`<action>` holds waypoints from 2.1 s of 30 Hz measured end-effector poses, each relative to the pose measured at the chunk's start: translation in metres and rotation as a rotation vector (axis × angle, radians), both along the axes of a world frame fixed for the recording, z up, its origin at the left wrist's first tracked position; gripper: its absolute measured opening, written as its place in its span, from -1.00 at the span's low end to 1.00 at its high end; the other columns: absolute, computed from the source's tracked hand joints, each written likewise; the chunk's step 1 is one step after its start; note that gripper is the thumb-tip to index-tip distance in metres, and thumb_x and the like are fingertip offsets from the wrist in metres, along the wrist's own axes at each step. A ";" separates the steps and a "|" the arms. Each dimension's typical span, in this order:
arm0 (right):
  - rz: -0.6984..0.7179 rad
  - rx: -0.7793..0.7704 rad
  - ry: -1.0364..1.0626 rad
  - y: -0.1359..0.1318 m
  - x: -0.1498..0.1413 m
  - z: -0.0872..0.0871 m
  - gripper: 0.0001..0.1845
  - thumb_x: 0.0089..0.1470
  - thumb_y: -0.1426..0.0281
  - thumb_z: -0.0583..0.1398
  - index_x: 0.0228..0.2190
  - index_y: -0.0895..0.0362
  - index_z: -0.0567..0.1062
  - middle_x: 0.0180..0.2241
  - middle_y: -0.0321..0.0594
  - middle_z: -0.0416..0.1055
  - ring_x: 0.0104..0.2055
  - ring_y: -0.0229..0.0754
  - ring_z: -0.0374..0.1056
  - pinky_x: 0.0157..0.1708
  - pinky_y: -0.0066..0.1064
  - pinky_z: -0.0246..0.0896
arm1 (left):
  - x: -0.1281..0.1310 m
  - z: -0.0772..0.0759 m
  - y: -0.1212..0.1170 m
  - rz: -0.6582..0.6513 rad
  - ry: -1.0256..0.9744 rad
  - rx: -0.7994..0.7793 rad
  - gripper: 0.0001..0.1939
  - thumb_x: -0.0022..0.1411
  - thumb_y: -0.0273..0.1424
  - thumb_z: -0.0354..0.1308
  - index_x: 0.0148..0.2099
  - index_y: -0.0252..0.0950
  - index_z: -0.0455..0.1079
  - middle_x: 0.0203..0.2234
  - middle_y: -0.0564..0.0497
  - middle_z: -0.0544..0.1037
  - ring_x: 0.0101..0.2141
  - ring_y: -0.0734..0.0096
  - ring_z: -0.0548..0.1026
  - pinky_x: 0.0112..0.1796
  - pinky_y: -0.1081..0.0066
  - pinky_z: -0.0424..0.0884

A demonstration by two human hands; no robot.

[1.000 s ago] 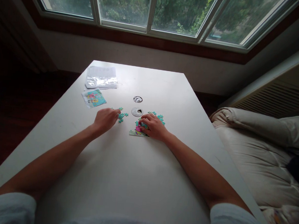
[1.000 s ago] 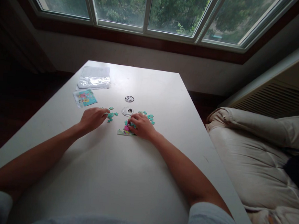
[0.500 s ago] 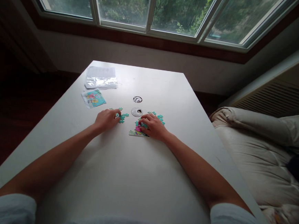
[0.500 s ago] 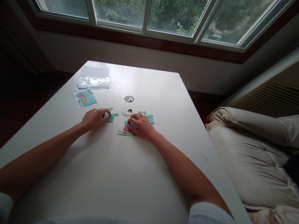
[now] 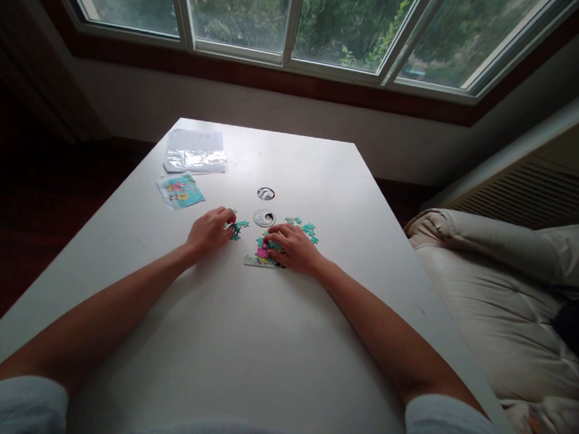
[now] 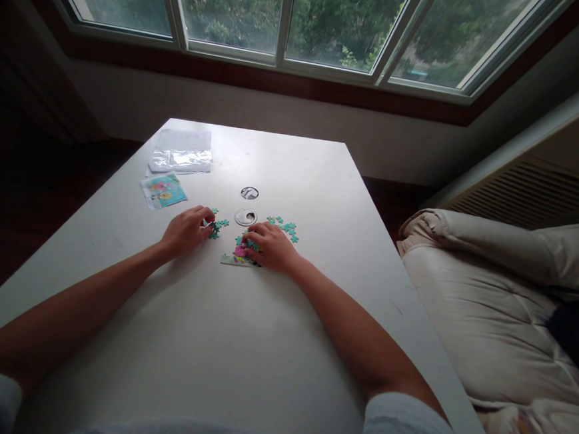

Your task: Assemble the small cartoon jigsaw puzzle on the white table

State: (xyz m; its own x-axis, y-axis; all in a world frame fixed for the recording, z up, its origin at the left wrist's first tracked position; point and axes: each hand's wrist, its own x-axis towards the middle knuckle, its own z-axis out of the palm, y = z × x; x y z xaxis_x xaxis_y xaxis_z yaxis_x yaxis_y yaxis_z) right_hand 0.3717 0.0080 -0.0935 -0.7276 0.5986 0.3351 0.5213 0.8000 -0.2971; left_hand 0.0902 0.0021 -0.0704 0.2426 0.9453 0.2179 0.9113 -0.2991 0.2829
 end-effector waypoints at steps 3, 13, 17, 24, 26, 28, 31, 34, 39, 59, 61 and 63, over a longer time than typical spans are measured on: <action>0.005 -0.011 0.015 0.001 0.001 -0.001 -0.69 0.30 0.23 0.18 0.02 0.02 0.51 0.07 -0.06 0.42 0.12 0.05 0.29 0.11 -0.07 0.19 | 0.001 -0.001 0.000 -0.033 -0.011 0.004 -0.89 0.25 -0.44 0.09 -0.18 -0.19 0.41 -0.27 -0.03 0.57 -0.19 0.21 0.48 -0.22 0.32 0.34; -0.173 -0.200 0.437 0.015 0.010 0.004 -0.77 0.29 0.38 0.11 -0.18 0.06 0.59 -0.16 -0.15 0.54 -0.10 -0.09 0.42 -0.10 -0.26 0.31 | 0.010 -0.001 -0.006 -0.193 -0.205 -0.047 -0.81 0.39 -0.29 0.05 -0.01 -0.18 0.36 -0.32 0.05 0.60 -0.41 0.39 0.50 -0.33 0.42 0.31; -0.301 -0.317 0.468 0.021 0.020 0.003 -0.79 0.24 0.34 0.15 -0.23 0.09 0.60 -0.35 -0.24 0.55 -0.33 -0.18 0.43 -0.32 -0.39 0.25 | 0.015 0.001 -0.011 -0.274 -0.215 -0.074 -0.83 0.39 -0.27 0.06 -0.06 -0.20 0.38 -0.34 0.04 0.60 -0.43 0.42 0.49 -0.36 0.45 0.29; -0.362 -0.355 0.459 0.021 0.023 0.005 -0.74 0.22 0.26 0.15 -0.25 0.09 0.61 -0.46 -0.27 0.52 -0.42 -0.21 0.40 -0.36 -0.41 0.23 | 0.018 0.000 -0.014 -0.342 -0.171 -0.041 -0.82 0.37 -0.36 0.03 -0.10 -0.21 0.45 -0.35 0.04 0.60 -0.41 0.44 0.49 -0.34 0.47 0.28; -0.408 -0.327 0.458 0.024 0.028 0.007 -0.73 0.22 0.24 0.15 -0.27 0.10 0.61 -0.46 -0.27 0.53 -0.41 -0.20 0.39 -0.36 -0.42 0.22 | 0.017 -0.001 -0.014 -0.296 -0.146 -0.026 -0.81 0.34 -0.40 0.03 -0.10 -0.20 0.46 -0.36 0.05 0.60 -0.42 0.43 0.49 -0.36 0.46 0.27; -0.487 -0.295 0.448 0.029 0.036 0.011 -0.71 0.21 0.23 0.14 -0.28 0.11 0.61 -0.47 -0.26 0.52 -0.42 -0.21 0.38 -0.38 -0.42 0.19 | 0.017 -0.002 -0.014 -0.252 -0.131 -0.018 -0.79 0.32 -0.42 0.04 -0.09 -0.19 0.47 -0.36 0.06 0.61 -0.43 0.42 0.49 -0.38 0.46 0.27; -0.599 -0.298 0.375 0.042 0.054 0.015 -0.71 0.20 0.24 0.14 -0.29 0.11 0.61 -0.47 -0.27 0.52 -0.44 -0.22 0.36 -0.39 -0.42 0.16 | 0.016 -0.002 -0.014 -0.225 -0.112 -0.005 -0.77 0.30 -0.43 0.04 -0.08 -0.18 0.49 -0.36 0.06 0.62 -0.43 0.41 0.49 -0.37 0.45 0.28; -0.627 -0.393 0.191 0.054 0.074 0.016 -0.76 0.14 0.28 0.17 -0.29 0.10 0.62 -0.47 -0.29 0.53 -0.42 -0.22 0.37 -0.37 -0.43 0.15 | 0.017 -0.003 -0.013 -0.233 -0.097 -0.002 -0.76 0.28 -0.44 0.06 -0.08 -0.19 0.50 -0.36 0.06 0.62 -0.41 0.38 0.50 -0.32 0.42 0.32; -0.658 -0.399 -0.090 0.063 0.099 0.012 -0.79 0.11 0.34 0.19 -0.29 0.07 0.64 -0.38 -0.26 0.56 -0.34 -0.20 0.39 -0.34 -0.43 0.13 | 0.018 -0.003 -0.013 -0.231 -0.086 -0.019 -0.75 0.27 -0.45 0.06 -0.07 -0.20 0.50 -0.36 0.05 0.62 -0.40 0.36 0.50 -0.25 0.38 0.34; -0.531 -0.442 -0.269 0.051 0.099 0.029 -0.82 0.07 0.27 0.24 -0.45 0.11 0.57 -0.44 -0.28 0.51 -0.38 -0.22 0.34 -0.40 -0.42 0.06 | 0.017 -0.005 -0.012 -0.217 -0.092 -0.014 -0.80 0.23 -0.42 0.08 -0.16 -0.19 0.51 -0.37 0.04 0.62 -0.39 0.35 0.49 -0.31 0.39 0.31; -0.514 -0.416 -0.241 0.048 0.093 0.030 -0.81 0.09 0.27 0.24 -0.47 0.10 0.56 -0.47 -0.29 0.49 -0.41 -0.22 0.32 -0.41 -0.41 0.05 | 0.017 -0.005 -0.012 -0.231 -0.098 -0.008 -0.81 0.24 -0.41 0.07 -0.17 -0.20 0.50 -0.38 0.04 0.61 -0.40 0.36 0.49 -0.31 0.39 0.30; -0.540 -0.326 -0.167 0.045 0.083 0.026 -0.80 0.14 0.27 0.21 -0.42 0.09 0.58 -0.45 -0.28 0.49 -0.40 -0.21 0.32 -0.38 -0.40 0.08 | 0.017 -0.007 -0.012 -0.249 -0.103 -0.004 -0.82 0.24 -0.41 0.07 -0.18 -0.20 0.51 -0.40 0.04 0.60 -0.40 0.36 0.49 -0.32 0.40 0.31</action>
State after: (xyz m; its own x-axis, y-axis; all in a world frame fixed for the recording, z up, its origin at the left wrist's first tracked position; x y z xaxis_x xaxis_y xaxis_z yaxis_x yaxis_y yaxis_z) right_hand 0.4545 0.0533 -0.0670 -0.3224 0.9465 -0.0175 0.8851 0.2948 -0.3602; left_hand 0.1075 -0.0096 -0.0769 0.4446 0.8603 0.2496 0.7763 -0.5091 0.3717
